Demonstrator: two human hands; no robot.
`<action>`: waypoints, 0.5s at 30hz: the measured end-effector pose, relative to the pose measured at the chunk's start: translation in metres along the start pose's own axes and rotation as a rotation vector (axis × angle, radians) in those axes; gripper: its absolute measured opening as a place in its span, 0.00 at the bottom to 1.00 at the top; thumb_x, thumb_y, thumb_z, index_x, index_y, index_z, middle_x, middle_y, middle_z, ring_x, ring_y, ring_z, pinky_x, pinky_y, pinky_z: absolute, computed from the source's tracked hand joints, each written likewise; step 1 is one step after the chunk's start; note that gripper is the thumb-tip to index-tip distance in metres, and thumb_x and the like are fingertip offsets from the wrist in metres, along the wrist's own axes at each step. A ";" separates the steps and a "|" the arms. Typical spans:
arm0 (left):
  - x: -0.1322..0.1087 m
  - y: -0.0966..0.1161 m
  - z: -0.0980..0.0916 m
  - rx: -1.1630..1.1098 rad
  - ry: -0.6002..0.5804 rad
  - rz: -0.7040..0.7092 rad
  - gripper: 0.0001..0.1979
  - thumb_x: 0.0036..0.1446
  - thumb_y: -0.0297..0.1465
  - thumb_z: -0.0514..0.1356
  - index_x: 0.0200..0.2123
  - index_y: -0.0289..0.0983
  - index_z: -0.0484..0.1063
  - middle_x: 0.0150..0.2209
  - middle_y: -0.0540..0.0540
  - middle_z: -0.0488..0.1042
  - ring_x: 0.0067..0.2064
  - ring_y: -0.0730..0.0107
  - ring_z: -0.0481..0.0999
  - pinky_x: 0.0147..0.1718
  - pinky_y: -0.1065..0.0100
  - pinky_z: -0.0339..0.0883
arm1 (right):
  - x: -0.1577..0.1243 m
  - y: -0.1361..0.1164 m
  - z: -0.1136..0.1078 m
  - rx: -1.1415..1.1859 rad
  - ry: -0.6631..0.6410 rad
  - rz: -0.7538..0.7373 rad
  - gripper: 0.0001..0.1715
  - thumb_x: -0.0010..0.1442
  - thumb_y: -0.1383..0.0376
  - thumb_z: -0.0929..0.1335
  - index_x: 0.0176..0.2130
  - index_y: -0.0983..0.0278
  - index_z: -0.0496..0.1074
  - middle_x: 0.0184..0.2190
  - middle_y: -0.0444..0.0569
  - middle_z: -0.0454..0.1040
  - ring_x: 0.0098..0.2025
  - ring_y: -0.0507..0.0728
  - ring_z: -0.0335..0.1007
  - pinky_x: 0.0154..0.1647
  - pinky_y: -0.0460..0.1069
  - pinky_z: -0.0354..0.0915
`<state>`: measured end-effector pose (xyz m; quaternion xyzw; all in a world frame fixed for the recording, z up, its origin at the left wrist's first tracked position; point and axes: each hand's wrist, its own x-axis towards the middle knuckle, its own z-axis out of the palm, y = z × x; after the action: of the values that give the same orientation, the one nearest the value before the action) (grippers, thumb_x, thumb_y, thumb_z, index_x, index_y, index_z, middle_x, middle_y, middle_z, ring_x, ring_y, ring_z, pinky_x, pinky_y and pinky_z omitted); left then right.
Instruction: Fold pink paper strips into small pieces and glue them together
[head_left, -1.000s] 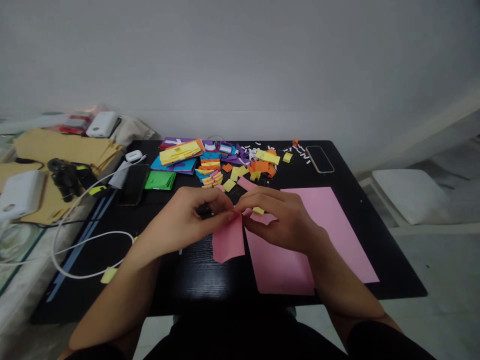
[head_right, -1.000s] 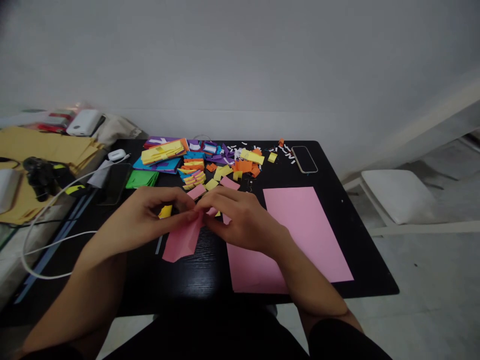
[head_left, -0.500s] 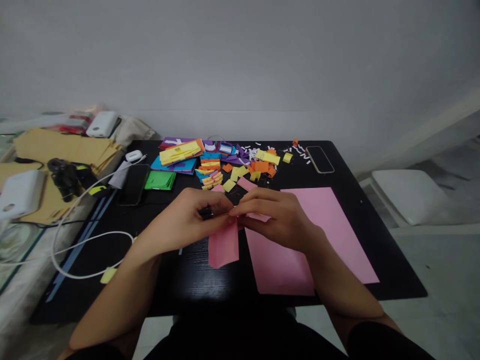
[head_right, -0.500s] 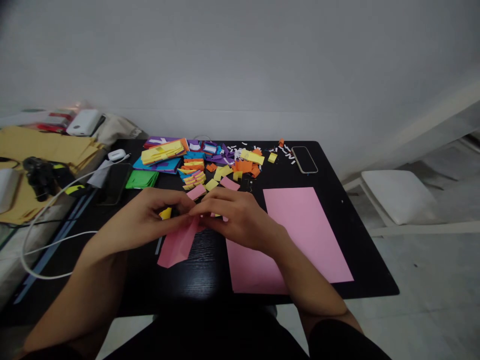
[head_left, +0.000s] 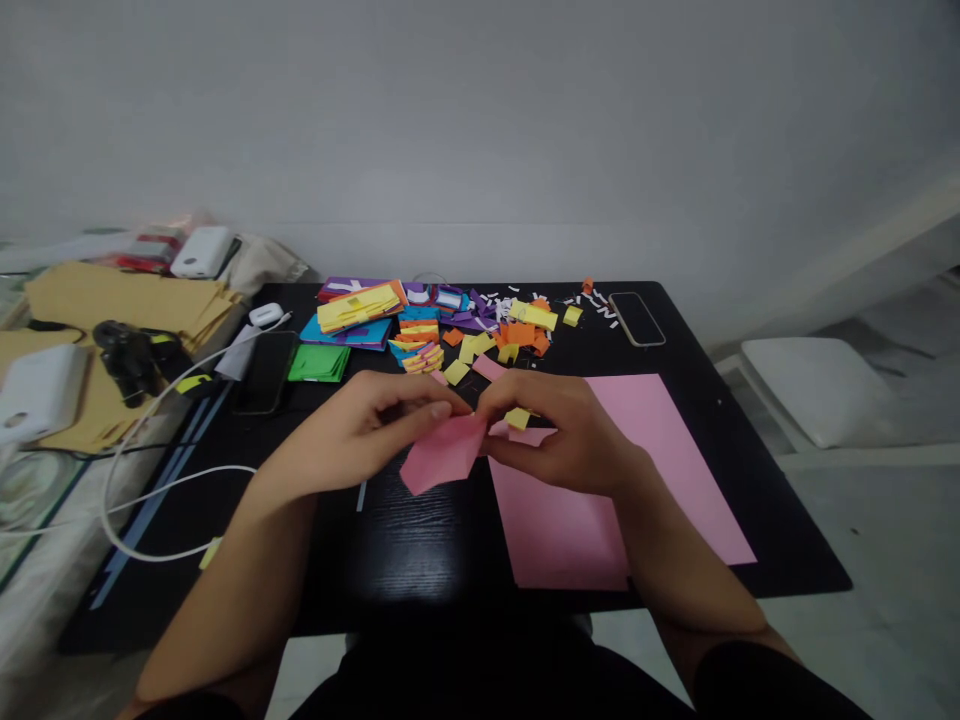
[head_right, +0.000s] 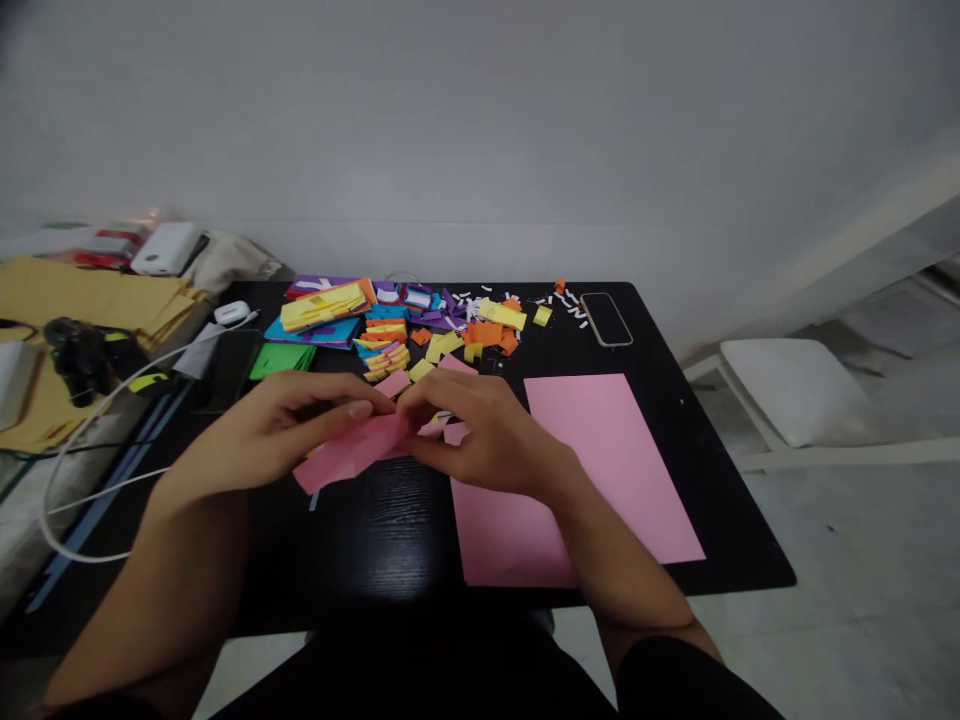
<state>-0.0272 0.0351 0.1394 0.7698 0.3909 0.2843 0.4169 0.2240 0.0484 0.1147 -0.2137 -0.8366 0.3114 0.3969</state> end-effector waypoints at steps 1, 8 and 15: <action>-0.001 0.000 -0.003 0.006 0.025 0.021 0.12 0.71 0.33 0.59 0.48 0.41 0.83 0.42 0.48 0.85 0.40 0.68 0.83 0.37 0.72 0.73 | 0.000 0.000 -0.001 0.017 0.008 0.024 0.08 0.64 0.71 0.76 0.42 0.62 0.75 0.36 0.44 0.80 0.37 0.52 0.78 0.40 0.47 0.74; -0.011 0.005 -0.003 0.104 0.027 0.218 0.12 0.62 0.24 0.63 0.47 0.41 0.78 0.46 0.46 0.83 0.46 0.64 0.82 0.44 0.67 0.75 | -0.001 0.000 -0.003 0.073 0.038 0.058 0.10 0.59 0.75 0.73 0.39 0.63 0.75 0.35 0.44 0.81 0.34 0.50 0.78 0.37 0.45 0.73; -0.003 0.002 0.014 0.121 0.145 0.212 0.04 0.62 0.27 0.67 0.35 0.39 0.76 0.33 0.51 0.80 0.32 0.73 0.77 0.33 0.71 0.70 | -0.002 -0.004 -0.001 0.061 0.050 0.082 0.05 0.61 0.69 0.77 0.37 0.63 0.78 0.33 0.44 0.83 0.34 0.51 0.80 0.38 0.46 0.74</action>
<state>-0.0175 0.0257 0.1342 0.8078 0.3530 0.3576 0.3081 0.2251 0.0442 0.1170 -0.2434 -0.8069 0.3472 0.4111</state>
